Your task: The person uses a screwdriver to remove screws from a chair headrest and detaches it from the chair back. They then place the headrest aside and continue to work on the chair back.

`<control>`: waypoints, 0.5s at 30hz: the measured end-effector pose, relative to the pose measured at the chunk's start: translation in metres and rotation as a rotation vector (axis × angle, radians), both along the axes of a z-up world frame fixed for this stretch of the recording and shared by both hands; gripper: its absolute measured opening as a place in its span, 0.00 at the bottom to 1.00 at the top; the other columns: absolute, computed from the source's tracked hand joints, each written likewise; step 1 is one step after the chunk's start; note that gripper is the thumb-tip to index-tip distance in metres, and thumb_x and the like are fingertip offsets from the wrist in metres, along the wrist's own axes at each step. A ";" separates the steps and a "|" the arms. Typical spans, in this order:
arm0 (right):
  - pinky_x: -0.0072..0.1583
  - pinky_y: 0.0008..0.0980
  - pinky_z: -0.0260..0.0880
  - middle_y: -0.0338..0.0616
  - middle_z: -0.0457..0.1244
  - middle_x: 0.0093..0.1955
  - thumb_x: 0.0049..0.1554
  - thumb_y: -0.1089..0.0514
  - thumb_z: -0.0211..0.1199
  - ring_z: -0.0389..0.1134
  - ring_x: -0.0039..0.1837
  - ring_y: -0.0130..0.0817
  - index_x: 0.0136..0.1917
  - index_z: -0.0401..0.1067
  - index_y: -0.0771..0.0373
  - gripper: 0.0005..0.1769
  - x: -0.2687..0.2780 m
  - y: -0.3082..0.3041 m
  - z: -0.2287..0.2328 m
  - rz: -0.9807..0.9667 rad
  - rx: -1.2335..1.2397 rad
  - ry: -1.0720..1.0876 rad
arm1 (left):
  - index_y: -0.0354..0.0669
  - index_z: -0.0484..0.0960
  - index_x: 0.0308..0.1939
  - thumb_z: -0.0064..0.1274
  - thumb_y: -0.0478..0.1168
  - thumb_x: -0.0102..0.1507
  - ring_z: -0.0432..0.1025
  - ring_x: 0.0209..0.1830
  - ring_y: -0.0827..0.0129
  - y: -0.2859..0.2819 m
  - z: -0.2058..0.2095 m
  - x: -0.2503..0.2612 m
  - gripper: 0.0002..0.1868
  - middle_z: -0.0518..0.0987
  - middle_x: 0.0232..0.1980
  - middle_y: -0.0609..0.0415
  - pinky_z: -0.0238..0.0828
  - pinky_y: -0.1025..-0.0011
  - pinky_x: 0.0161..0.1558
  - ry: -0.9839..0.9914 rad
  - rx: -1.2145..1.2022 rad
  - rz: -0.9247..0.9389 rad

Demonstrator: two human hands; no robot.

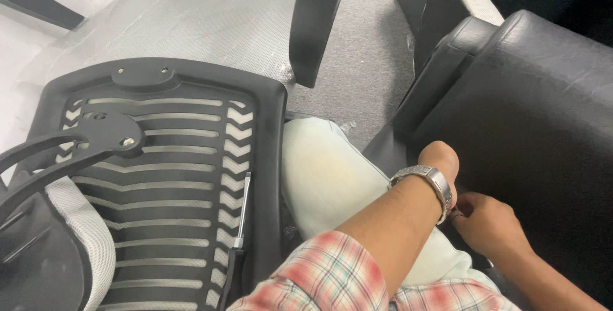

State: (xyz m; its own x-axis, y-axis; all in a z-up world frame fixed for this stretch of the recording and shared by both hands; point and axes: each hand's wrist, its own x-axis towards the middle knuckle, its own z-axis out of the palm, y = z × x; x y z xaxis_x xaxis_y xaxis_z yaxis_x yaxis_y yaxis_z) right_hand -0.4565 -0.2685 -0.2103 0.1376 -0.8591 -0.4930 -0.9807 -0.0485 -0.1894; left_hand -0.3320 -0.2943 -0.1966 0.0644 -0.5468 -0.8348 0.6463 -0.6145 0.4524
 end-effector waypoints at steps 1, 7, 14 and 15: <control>0.57 0.41 0.75 0.50 0.72 0.53 0.59 0.54 0.64 0.75 0.52 0.40 0.65 0.76 0.59 0.21 0.001 0.001 0.002 -0.032 0.022 -0.017 | 0.42 0.73 0.62 0.37 0.53 0.69 0.67 0.63 0.61 0.001 -0.002 0.002 0.25 0.74 0.65 0.48 0.59 0.58 0.65 0.004 0.011 -0.002; 0.49 0.37 0.72 0.50 0.71 0.43 0.65 0.56 0.57 0.71 0.41 0.35 0.63 0.77 0.60 0.16 0.011 0.005 0.030 -0.212 0.034 -0.329 | 0.45 0.72 0.65 0.36 0.55 0.70 0.66 0.68 0.63 0.013 0.001 0.015 0.26 0.73 0.69 0.51 0.56 0.58 0.70 0.112 0.036 0.049; 0.46 0.32 0.68 0.43 0.71 0.41 0.64 0.57 0.55 0.68 0.41 0.29 0.62 0.77 0.61 0.16 0.052 0.015 0.071 -0.160 0.012 -0.570 | 0.40 0.76 0.56 0.27 0.53 0.71 0.69 0.47 0.68 0.038 0.017 0.052 0.26 0.80 0.48 0.53 0.55 0.53 0.58 0.187 -0.307 0.280; 0.46 0.30 0.69 0.43 0.71 0.41 0.64 0.57 0.55 0.69 0.41 0.27 0.61 0.77 0.63 0.16 0.058 0.017 0.076 -0.139 0.009 -0.599 | 0.40 0.77 0.54 0.24 0.53 0.70 0.69 0.44 0.72 0.043 0.018 0.058 0.28 0.81 0.46 0.56 0.53 0.55 0.55 0.155 -0.385 0.248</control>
